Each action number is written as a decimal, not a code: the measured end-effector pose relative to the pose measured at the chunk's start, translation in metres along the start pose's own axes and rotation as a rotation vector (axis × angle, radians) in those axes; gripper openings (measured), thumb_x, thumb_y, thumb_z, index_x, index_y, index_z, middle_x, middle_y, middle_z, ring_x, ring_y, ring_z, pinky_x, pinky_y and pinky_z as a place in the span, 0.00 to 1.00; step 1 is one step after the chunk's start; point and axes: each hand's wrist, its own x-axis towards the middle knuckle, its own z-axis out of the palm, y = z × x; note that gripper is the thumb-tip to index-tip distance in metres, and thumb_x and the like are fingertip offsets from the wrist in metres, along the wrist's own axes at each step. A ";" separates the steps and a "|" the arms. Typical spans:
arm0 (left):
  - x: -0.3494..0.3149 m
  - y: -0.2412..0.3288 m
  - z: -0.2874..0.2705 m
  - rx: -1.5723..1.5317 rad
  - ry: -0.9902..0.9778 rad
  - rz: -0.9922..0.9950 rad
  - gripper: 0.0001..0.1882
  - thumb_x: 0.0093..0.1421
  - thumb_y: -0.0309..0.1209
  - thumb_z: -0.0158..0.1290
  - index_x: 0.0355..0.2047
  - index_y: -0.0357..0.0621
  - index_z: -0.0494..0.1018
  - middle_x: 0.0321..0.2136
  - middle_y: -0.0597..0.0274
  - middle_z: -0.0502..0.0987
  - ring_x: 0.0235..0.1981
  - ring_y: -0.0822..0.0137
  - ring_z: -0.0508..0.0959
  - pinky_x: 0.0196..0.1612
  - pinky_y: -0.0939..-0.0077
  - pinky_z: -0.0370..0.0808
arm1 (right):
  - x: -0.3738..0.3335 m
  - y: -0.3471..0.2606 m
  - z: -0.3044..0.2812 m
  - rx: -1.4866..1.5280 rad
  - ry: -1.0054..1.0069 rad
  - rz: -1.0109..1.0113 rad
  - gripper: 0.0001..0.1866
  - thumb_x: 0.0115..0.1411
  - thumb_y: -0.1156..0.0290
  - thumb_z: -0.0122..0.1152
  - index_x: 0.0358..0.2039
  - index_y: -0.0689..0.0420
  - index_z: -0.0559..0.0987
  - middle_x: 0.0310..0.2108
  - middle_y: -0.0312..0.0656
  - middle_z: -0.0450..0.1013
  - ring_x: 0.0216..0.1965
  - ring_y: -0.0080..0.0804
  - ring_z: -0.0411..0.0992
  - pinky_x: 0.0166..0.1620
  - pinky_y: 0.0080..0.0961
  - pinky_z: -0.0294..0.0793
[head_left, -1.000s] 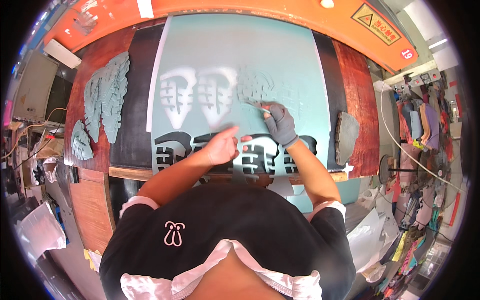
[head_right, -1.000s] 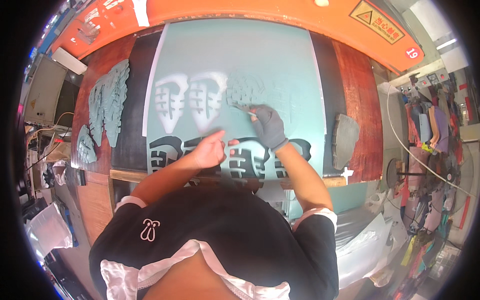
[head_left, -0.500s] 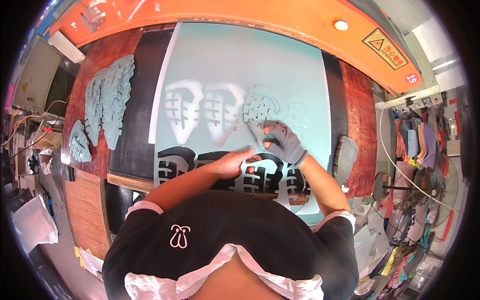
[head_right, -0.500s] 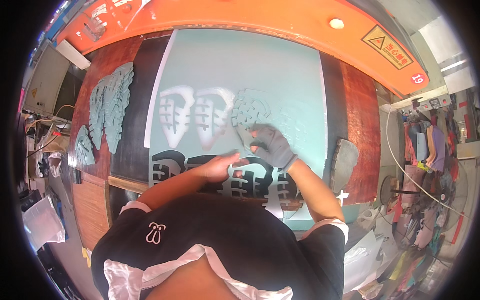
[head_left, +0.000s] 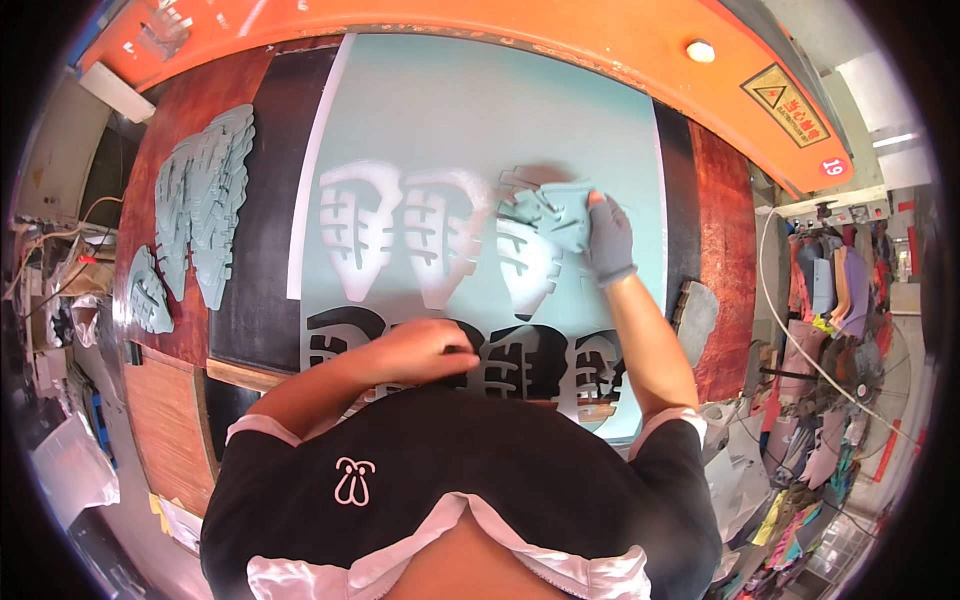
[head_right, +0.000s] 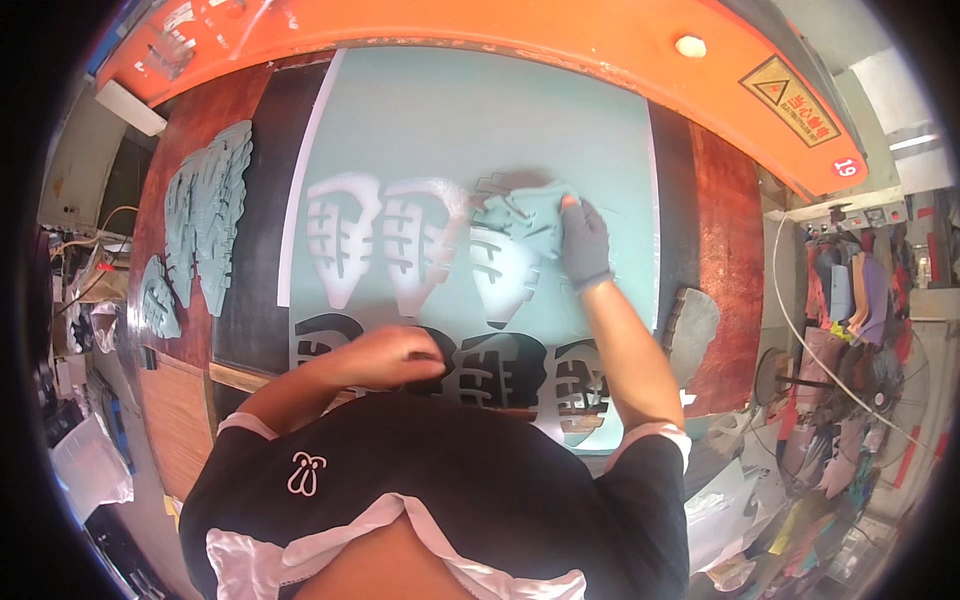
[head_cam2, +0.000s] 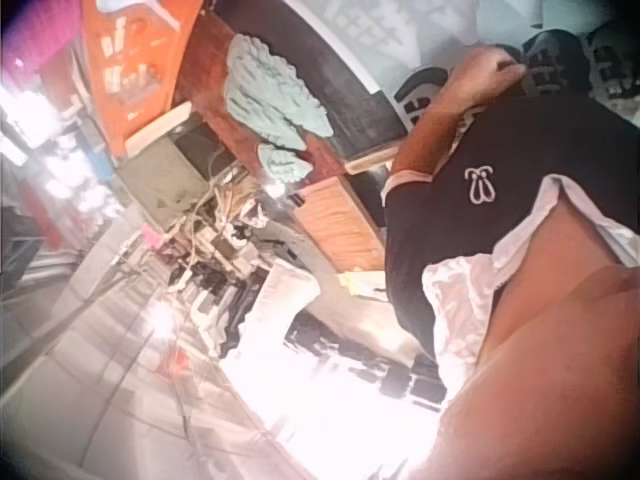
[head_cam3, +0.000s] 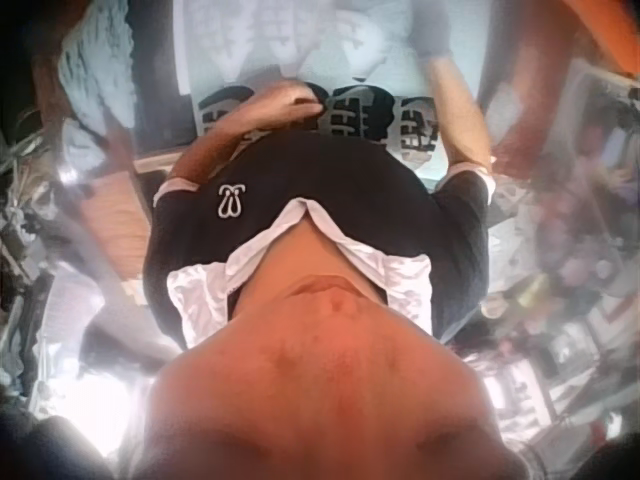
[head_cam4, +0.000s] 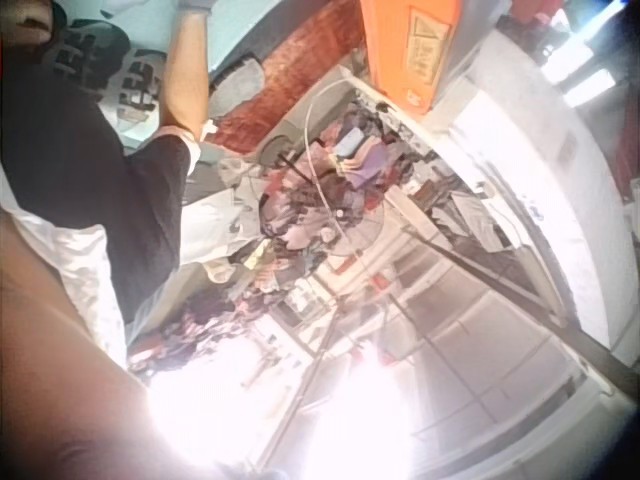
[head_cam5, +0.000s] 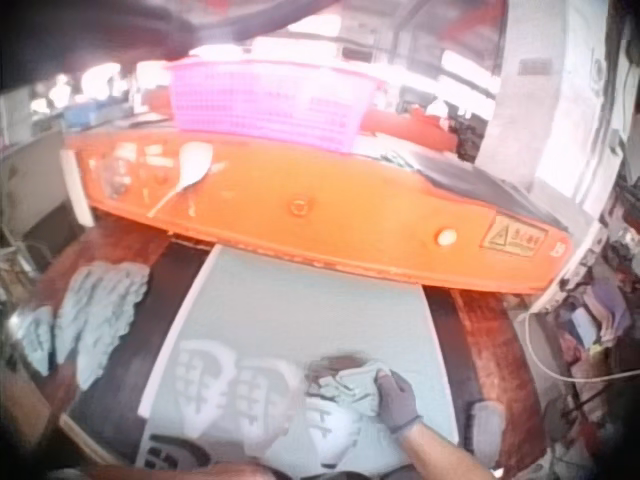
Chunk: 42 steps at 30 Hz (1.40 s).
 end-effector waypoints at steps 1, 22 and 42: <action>0.002 0.004 -0.010 -0.085 0.042 -0.049 0.17 0.59 0.43 0.49 0.29 0.39 0.75 0.28 0.52 0.75 0.31 0.63 0.74 0.37 0.67 0.69 | 0.009 -0.002 0.001 0.073 0.009 -0.014 0.17 0.62 0.61 0.50 0.39 0.64 0.75 0.28 0.34 0.72 0.30 0.19 0.66 0.35 0.20 0.68; 0.091 -0.047 0.012 0.733 0.491 0.187 0.30 0.58 0.44 0.49 0.58 0.46 0.61 0.63 0.59 0.53 0.64 0.58 0.52 0.63 0.52 0.49 | 0.157 -0.161 -0.074 -0.115 0.457 -0.446 0.22 0.61 0.56 0.45 0.27 0.64 0.74 0.25 0.46 0.72 0.33 0.33 0.70 0.37 0.29 0.68; 0.097 0.034 0.125 -1.342 -0.041 -0.523 0.16 0.60 0.35 0.49 0.46 0.41 0.67 0.43 0.56 0.73 0.44 0.62 0.73 0.44 0.67 0.71 | -0.055 0.041 -0.097 -0.365 -0.050 -0.366 0.14 0.63 0.61 0.50 0.36 0.60 0.76 0.25 0.38 0.70 0.29 0.25 0.66 0.35 0.21 0.66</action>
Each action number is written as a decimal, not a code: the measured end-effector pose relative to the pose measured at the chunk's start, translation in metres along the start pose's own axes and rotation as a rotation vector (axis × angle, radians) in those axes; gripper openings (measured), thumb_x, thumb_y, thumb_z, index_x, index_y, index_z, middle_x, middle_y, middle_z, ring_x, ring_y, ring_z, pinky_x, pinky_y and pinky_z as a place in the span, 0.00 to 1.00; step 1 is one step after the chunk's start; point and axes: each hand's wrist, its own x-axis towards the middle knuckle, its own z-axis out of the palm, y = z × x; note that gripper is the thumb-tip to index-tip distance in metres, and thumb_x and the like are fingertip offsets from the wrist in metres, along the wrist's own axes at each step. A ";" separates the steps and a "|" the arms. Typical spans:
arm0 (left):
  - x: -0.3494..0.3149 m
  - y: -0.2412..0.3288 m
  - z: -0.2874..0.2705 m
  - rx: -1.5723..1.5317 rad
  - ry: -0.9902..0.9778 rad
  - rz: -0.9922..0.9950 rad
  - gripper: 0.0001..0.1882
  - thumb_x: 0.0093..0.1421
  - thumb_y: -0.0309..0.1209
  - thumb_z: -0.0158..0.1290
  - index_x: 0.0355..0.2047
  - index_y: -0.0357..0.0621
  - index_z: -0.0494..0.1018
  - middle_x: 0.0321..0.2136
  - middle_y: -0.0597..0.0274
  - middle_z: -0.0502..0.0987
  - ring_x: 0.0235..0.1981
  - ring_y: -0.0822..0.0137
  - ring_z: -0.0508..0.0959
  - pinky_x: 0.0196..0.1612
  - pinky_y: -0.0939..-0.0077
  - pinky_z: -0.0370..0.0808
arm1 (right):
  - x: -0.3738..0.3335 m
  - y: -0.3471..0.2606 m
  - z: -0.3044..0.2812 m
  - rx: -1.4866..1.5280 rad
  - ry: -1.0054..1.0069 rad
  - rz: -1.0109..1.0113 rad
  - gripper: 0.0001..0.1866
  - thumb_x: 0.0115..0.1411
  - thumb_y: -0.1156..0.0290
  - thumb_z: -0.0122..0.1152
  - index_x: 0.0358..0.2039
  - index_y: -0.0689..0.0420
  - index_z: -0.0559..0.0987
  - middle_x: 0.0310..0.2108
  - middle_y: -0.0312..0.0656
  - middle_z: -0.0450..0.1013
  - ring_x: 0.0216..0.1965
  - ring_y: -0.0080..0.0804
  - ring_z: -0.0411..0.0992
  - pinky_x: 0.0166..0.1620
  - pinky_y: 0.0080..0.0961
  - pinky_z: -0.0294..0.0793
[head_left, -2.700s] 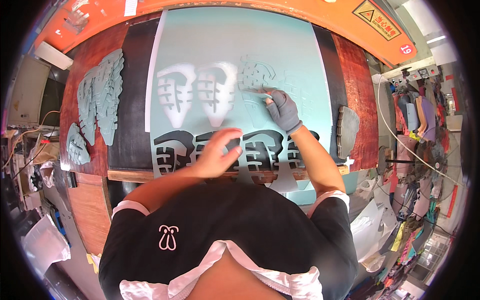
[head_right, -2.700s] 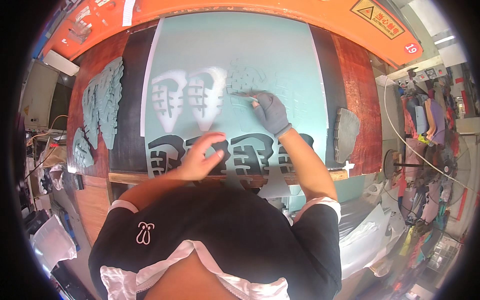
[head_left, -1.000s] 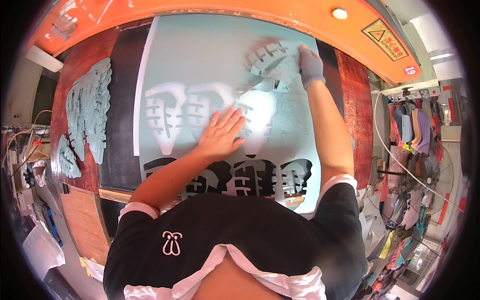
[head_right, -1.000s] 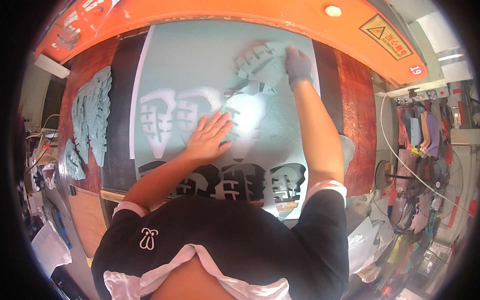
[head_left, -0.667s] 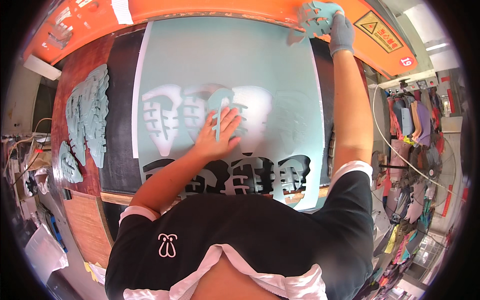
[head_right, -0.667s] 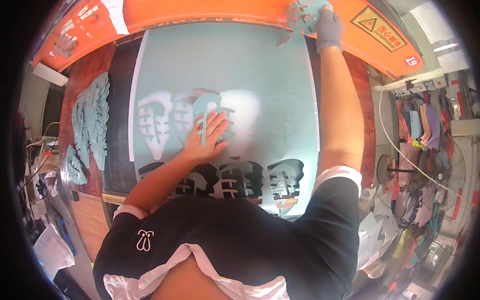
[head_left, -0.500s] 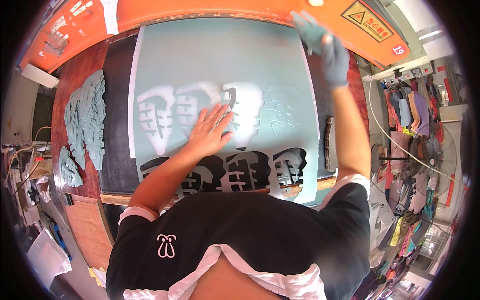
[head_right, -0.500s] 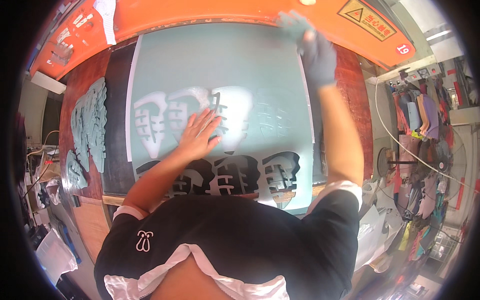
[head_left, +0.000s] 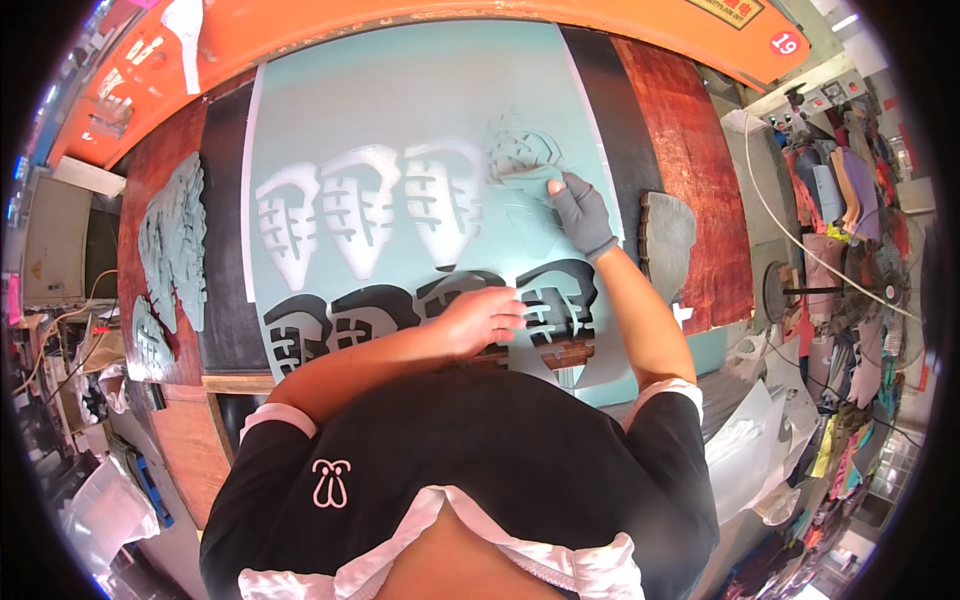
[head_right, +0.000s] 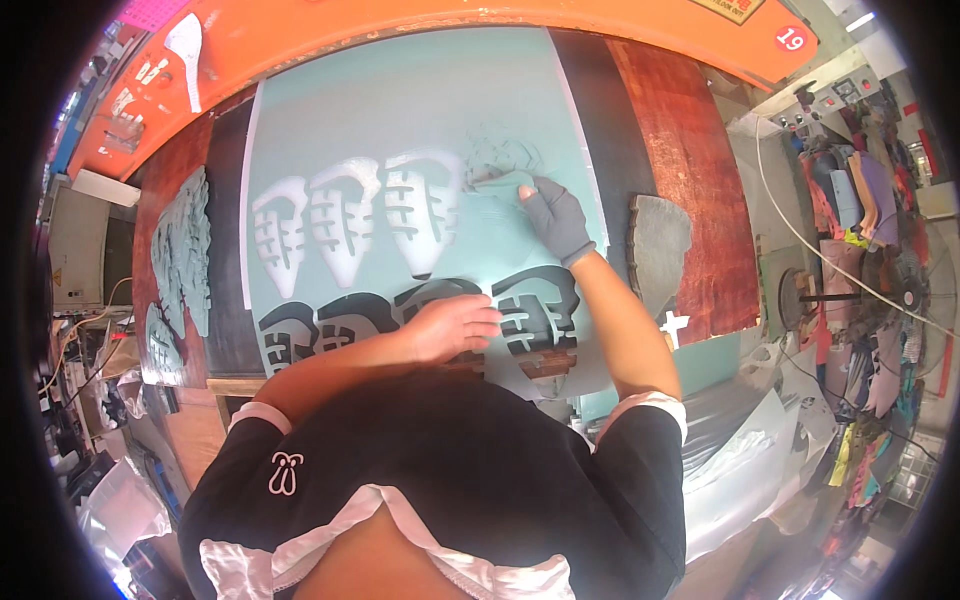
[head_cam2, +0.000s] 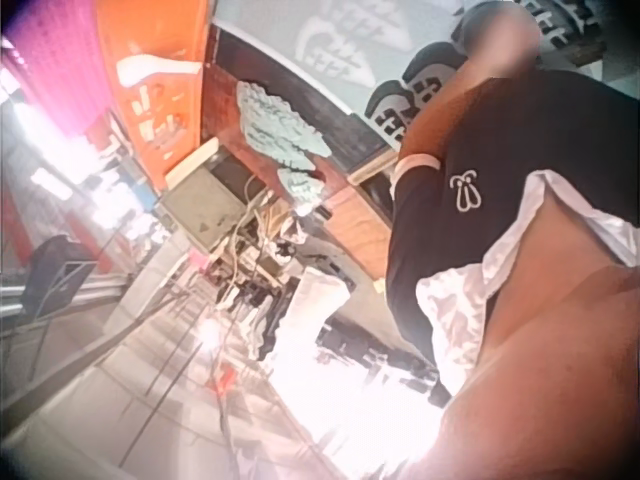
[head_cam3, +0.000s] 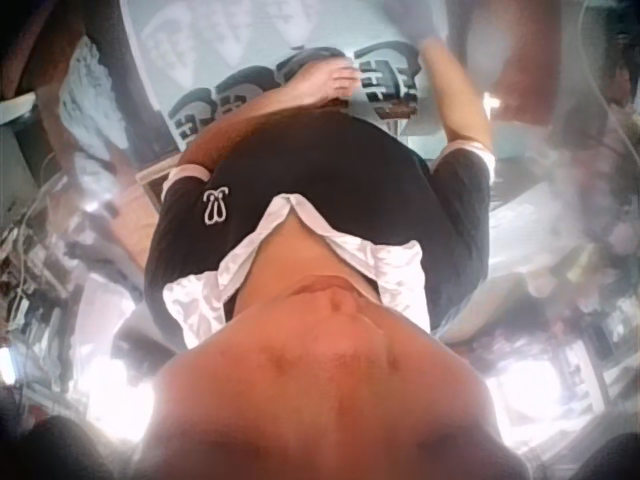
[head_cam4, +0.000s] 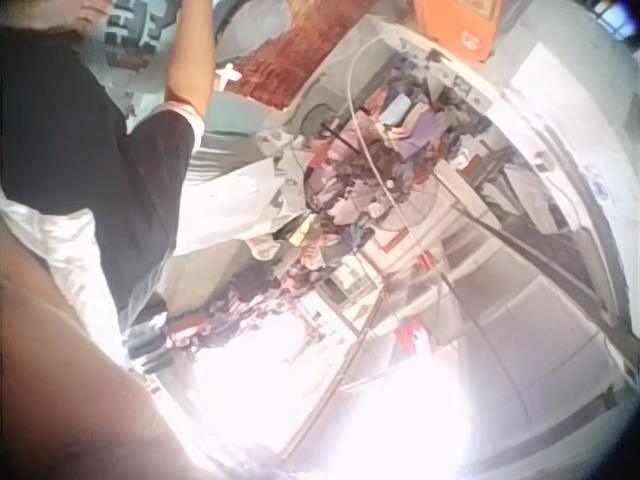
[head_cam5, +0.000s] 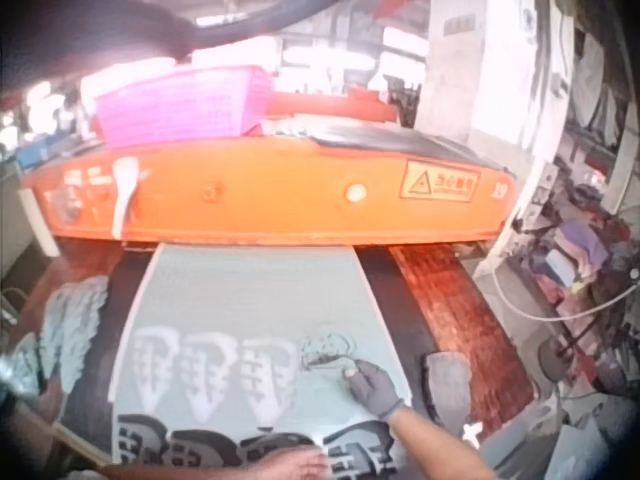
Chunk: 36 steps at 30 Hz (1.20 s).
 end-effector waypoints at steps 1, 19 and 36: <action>0.003 -0.002 -0.003 -0.048 0.047 -0.038 0.13 0.60 0.36 0.50 0.41 0.43 0.68 0.38 0.58 0.74 0.39 0.63 0.74 0.41 0.67 0.71 | -0.001 0.001 0.000 0.061 0.021 0.034 0.15 0.62 0.60 0.51 0.35 0.61 0.76 0.24 0.41 0.70 0.28 0.28 0.66 0.34 0.23 0.67; 0.046 0.003 0.010 -0.285 -0.316 0.278 0.24 0.60 0.42 0.50 0.55 0.53 0.60 0.50 0.66 0.67 0.51 0.66 0.66 0.47 0.62 0.65 | -0.035 -0.005 -0.004 -0.124 -0.049 -0.349 0.10 0.55 0.69 0.58 0.37 0.59 0.75 0.36 0.45 0.75 0.38 0.44 0.71 0.40 0.33 0.71; -0.016 0.049 -0.003 1.511 -0.206 0.425 0.16 0.58 0.39 0.51 0.42 0.42 0.71 0.28 0.58 0.77 0.34 0.57 0.76 0.38 0.66 0.71 | 0.077 -0.023 -0.044 0.163 0.262 0.231 0.16 0.60 0.61 0.52 0.32 0.63 0.76 0.22 0.30 0.67 0.26 0.16 0.61 0.29 0.17 0.62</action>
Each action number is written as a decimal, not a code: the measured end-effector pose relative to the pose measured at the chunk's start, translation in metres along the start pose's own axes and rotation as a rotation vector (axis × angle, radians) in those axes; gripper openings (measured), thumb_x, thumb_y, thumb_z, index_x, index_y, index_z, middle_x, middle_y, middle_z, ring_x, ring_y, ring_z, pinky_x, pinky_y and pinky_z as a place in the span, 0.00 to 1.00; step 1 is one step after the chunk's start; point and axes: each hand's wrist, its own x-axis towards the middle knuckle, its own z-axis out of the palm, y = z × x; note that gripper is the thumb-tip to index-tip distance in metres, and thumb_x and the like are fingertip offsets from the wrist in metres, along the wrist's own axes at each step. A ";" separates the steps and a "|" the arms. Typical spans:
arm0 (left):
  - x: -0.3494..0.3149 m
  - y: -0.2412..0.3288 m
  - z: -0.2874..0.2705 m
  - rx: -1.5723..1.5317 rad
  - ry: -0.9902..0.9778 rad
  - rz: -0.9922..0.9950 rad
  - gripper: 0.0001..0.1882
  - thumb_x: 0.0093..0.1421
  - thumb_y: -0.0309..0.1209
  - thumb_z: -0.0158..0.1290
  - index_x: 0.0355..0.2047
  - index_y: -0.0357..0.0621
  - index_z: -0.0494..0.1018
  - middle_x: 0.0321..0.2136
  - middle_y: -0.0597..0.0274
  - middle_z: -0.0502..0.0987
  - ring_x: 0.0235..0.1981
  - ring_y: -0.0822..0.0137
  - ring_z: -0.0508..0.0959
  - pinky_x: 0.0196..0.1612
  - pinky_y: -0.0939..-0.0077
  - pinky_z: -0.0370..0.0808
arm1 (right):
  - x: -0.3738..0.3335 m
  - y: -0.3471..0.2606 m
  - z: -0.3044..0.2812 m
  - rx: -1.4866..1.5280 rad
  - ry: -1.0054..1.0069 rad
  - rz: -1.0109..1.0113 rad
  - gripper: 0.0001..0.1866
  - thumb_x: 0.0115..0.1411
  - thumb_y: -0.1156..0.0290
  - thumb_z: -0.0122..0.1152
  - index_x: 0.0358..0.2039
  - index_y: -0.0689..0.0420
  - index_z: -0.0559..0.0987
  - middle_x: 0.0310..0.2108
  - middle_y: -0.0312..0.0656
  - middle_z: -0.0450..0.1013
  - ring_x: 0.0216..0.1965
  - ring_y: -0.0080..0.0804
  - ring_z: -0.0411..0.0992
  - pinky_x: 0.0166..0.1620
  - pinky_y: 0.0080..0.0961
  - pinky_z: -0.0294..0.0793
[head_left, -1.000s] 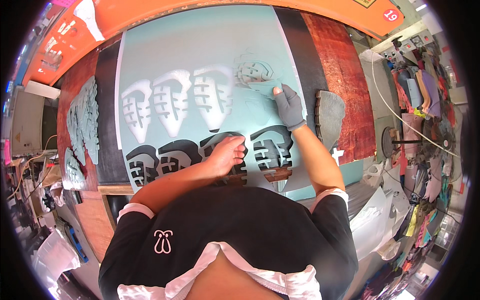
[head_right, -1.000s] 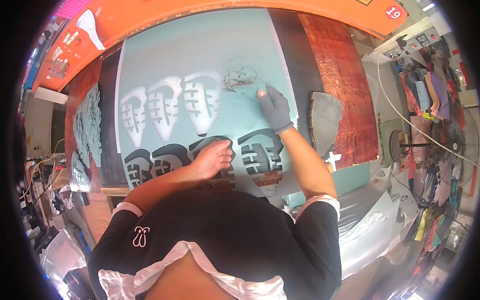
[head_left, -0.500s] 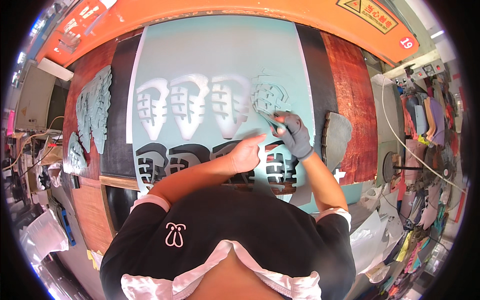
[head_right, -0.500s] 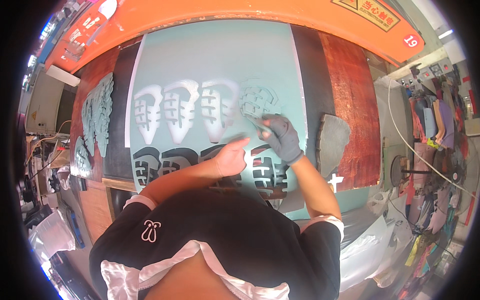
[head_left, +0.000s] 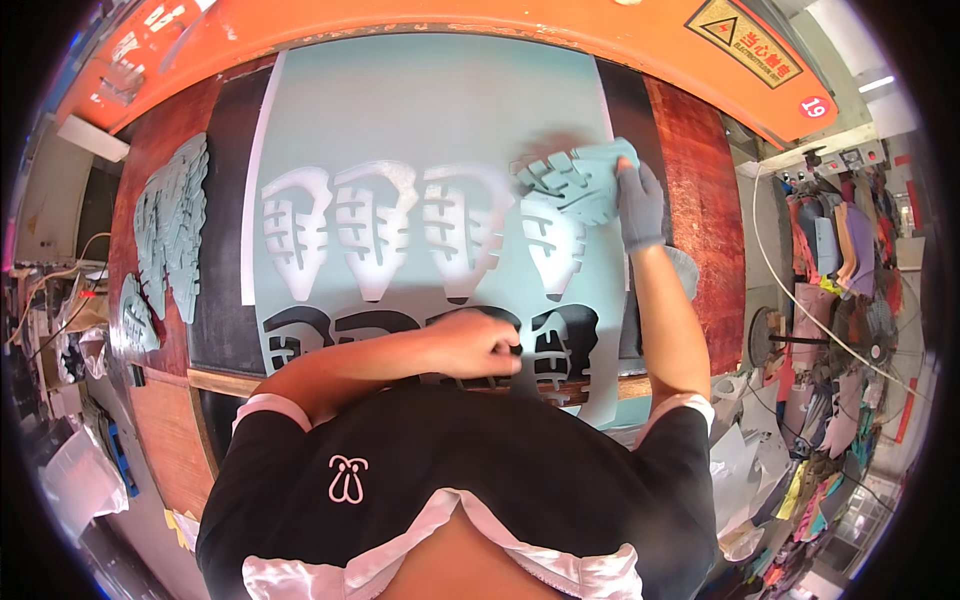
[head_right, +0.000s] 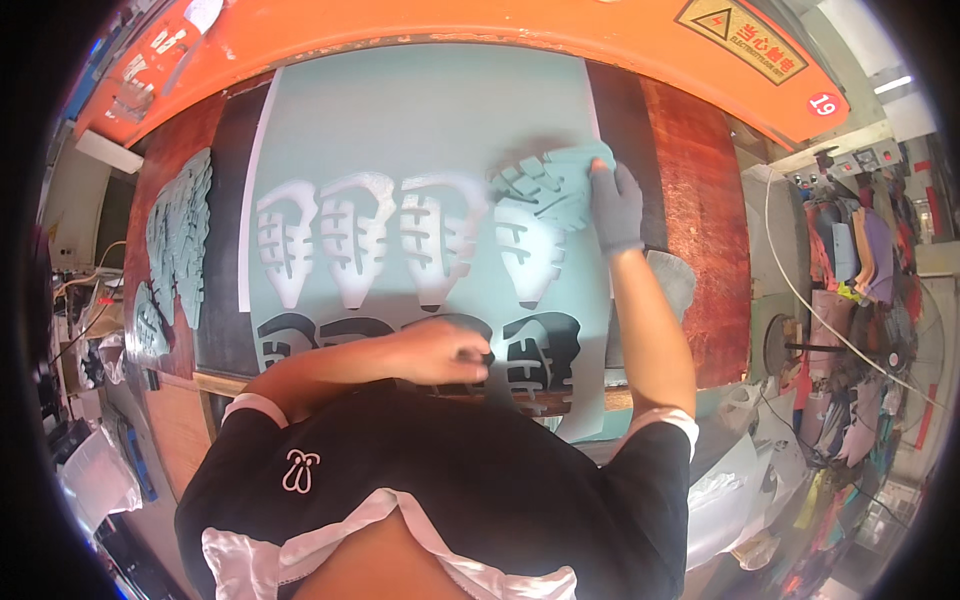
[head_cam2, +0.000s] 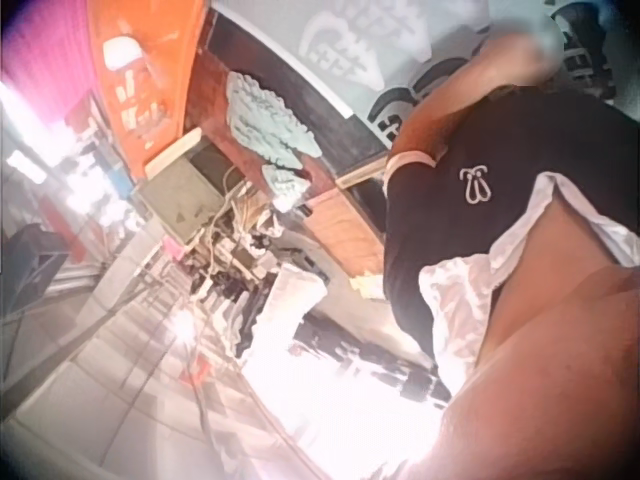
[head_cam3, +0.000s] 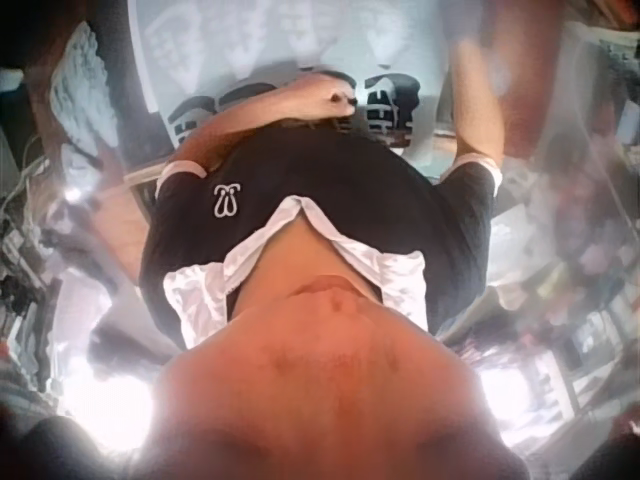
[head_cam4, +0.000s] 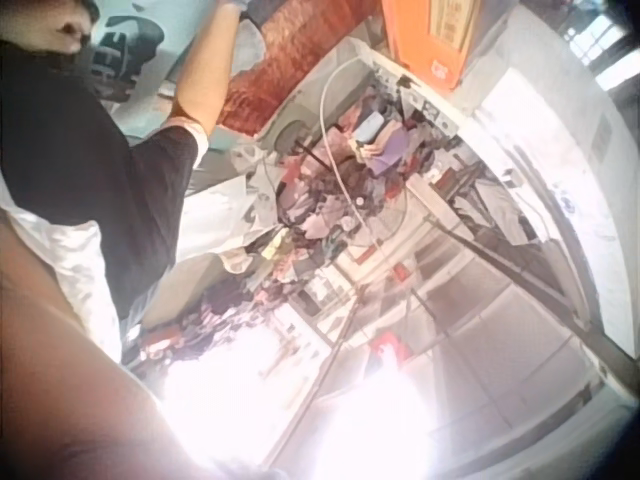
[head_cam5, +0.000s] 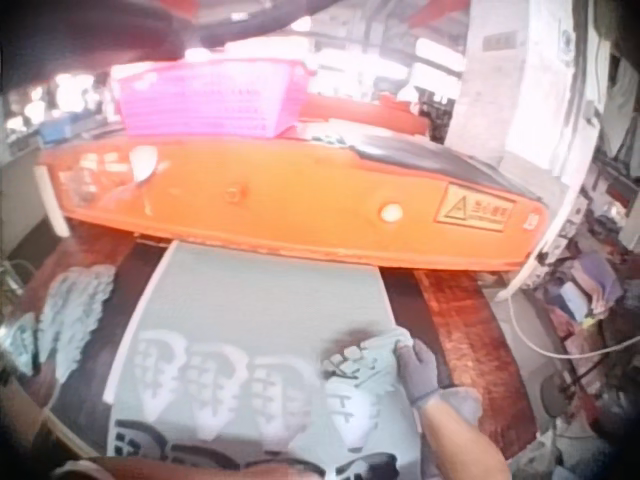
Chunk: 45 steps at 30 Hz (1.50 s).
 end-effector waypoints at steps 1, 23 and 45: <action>0.001 0.004 -0.006 -0.049 0.246 -0.001 0.12 0.56 0.37 0.52 0.33 0.40 0.73 0.22 0.56 0.76 0.32 0.54 0.76 0.33 0.62 0.71 | 0.013 -0.003 0.004 -0.034 0.037 0.073 0.16 0.59 0.60 0.52 0.31 0.63 0.76 0.22 0.31 0.67 0.26 0.17 0.61 0.30 0.18 0.62; 0.061 -0.046 -0.019 0.708 0.513 0.102 0.29 0.59 0.44 0.46 0.58 0.45 0.60 0.63 0.56 0.52 0.66 0.58 0.48 0.64 0.52 0.47 | 0.089 -0.101 -0.065 -0.015 0.333 -0.326 0.18 0.58 0.57 0.51 0.25 0.61 0.75 0.21 0.31 0.66 0.24 0.17 0.59 0.29 0.19 0.61; -0.148 -0.039 -0.077 -0.706 0.719 0.266 0.20 0.57 0.39 0.56 0.43 0.37 0.72 0.33 0.65 0.75 0.36 0.75 0.72 0.42 0.75 0.69 | -0.144 -0.161 0.165 0.145 -0.798 0.001 0.21 0.59 0.68 0.55 0.51 0.61 0.68 0.41 0.35 0.69 0.42 0.21 0.66 0.45 0.21 0.66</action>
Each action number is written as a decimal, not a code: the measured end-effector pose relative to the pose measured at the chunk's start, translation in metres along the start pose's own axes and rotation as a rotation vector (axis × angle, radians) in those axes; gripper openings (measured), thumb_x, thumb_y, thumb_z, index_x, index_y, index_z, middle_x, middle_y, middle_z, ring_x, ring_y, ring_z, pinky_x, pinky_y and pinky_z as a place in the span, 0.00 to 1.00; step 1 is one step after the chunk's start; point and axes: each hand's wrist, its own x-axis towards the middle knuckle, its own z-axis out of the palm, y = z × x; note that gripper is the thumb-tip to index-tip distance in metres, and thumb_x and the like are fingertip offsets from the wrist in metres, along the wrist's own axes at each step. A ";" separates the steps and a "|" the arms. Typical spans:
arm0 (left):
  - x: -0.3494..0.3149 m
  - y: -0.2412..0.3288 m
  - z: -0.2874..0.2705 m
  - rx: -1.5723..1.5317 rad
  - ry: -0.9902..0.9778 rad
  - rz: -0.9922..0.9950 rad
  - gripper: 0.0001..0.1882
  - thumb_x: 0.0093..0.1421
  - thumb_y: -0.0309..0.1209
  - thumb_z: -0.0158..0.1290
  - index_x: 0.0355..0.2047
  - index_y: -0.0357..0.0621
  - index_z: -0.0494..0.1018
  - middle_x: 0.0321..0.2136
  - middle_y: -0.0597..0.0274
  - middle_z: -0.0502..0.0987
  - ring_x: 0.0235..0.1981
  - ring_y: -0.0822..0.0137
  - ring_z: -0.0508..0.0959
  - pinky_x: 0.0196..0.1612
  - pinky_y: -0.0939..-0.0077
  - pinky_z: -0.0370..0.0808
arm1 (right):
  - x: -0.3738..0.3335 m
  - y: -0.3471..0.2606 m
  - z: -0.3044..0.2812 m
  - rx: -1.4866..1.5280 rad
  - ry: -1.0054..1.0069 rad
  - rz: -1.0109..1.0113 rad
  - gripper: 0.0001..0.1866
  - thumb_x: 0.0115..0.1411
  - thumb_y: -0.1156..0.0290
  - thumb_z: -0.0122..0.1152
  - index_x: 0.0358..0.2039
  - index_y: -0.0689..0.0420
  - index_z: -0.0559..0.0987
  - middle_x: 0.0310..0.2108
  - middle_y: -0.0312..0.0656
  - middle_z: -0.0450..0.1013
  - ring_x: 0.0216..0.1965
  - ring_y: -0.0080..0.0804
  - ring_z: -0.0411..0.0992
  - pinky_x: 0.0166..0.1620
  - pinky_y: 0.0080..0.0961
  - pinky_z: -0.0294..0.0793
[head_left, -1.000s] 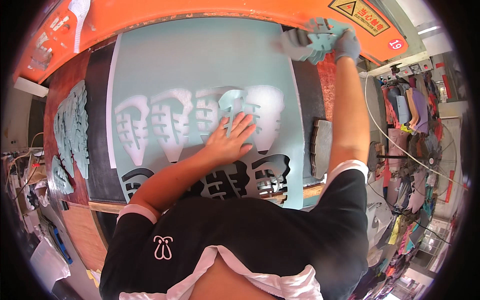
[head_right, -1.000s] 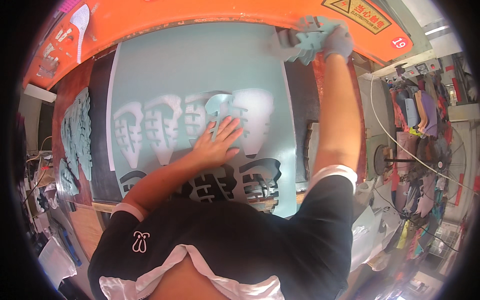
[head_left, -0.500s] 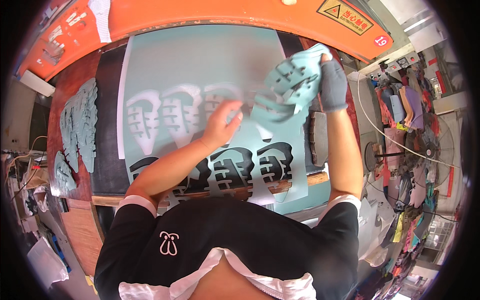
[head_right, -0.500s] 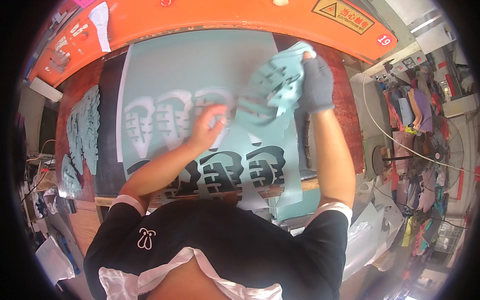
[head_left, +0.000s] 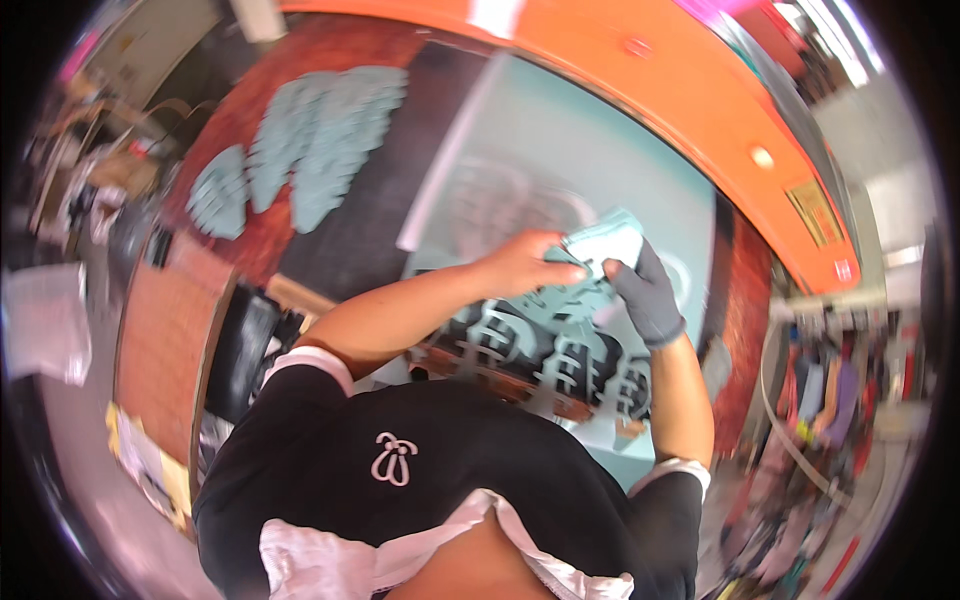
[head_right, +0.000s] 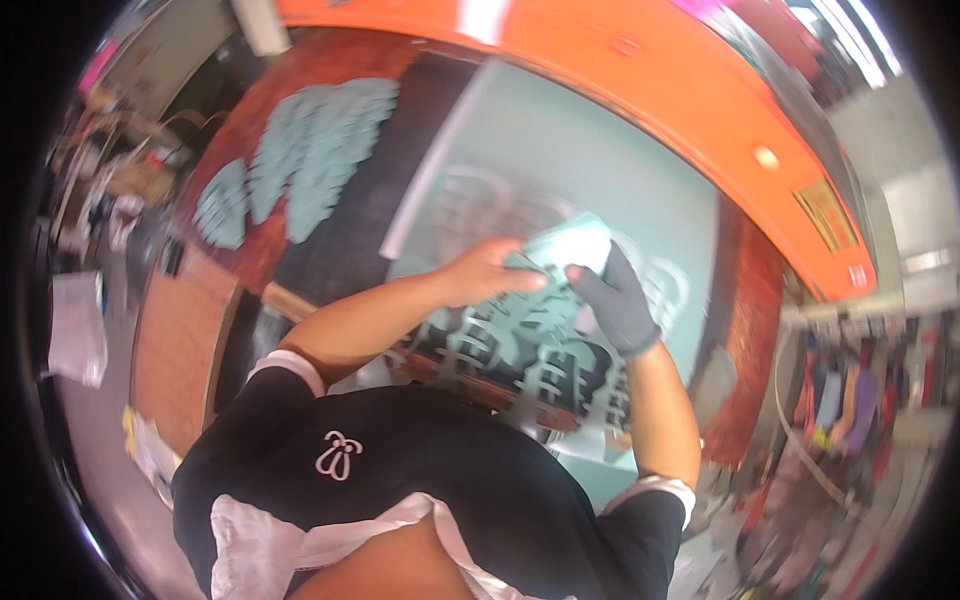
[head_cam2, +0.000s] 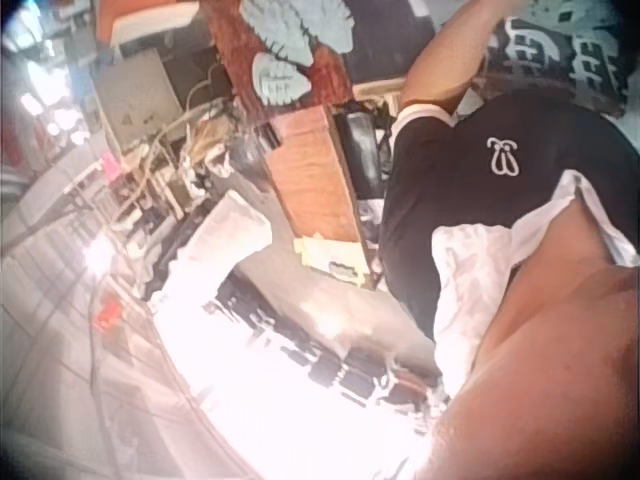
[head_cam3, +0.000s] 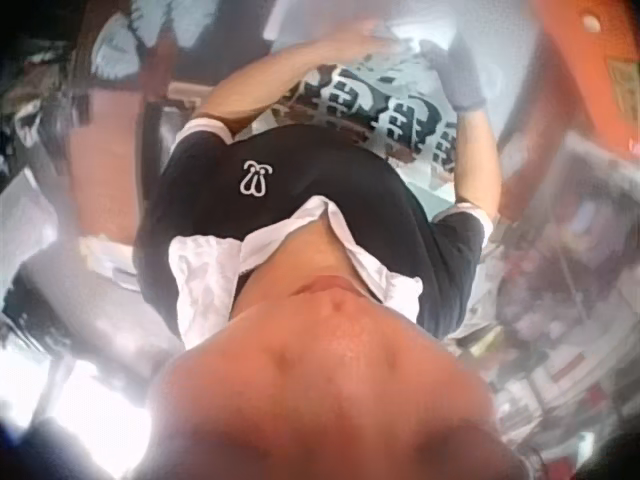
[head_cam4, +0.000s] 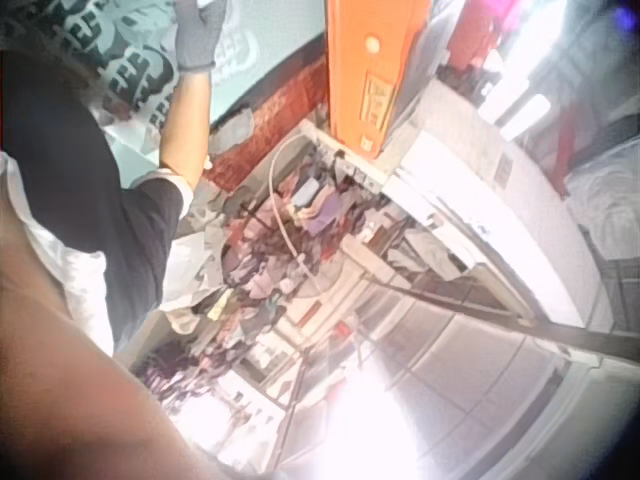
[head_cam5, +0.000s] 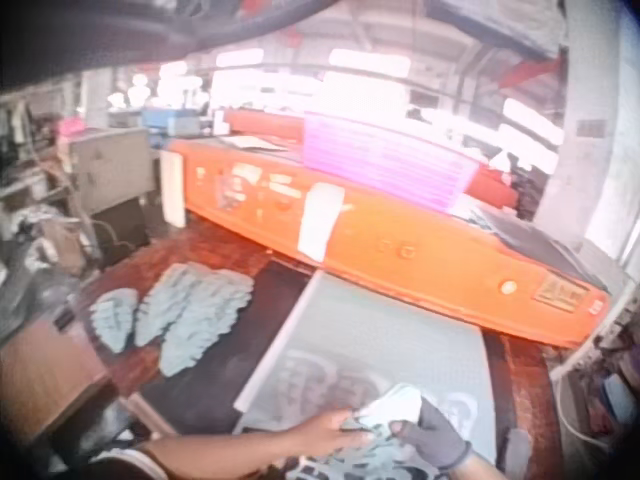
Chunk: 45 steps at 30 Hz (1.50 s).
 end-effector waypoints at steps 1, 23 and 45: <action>-0.008 -0.002 -0.013 0.060 0.017 -0.026 0.20 0.57 0.40 0.56 0.42 0.37 0.72 0.32 0.65 0.75 0.36 0.75 0.72 0.42 0.74 0.69 | 0.010 -0.003 0.010 0.020 -0.048 0.050 0.20 0.58 0.70 0.55 0.50 0.60 0.68 0.42 0.35 0.70 0.43 0.21 0.66 0.47 0.22 0.65; -0.218 -0.076 -0.163 0.916 0.961 0.317 0.07 0.50 0.31 0.56 0.26 0.42 0.71 0.24 0.58 0.73 0.29 0.56 0.74 0.35 0.65 0.71 | 0.332 -0.026 0.446 -0.440 -0.273 -0.722 0.10 0.53 0.67 0.58 0.35 0.57 0.71 0.31 0.44 0.72 0.34 0.36 0.72 0.38 0.32 0.70; -0.201 -0.072 -0.162 1.129 0.789 0.113 0.05 0.53 0.27 0.53 0.30 0.39 0.74 0.23 0.57 0.75 0.28 0.59 0.75 0.35 0.67 0.71 | -0.055 0.169 -0.033 -0.821 0.852 0.195 0.19 0.50 0.70 0.57 0.44 0.58 0.71 0.44 0.51 0.69 0.42 0.47 0.71 0.46 0.37 0.70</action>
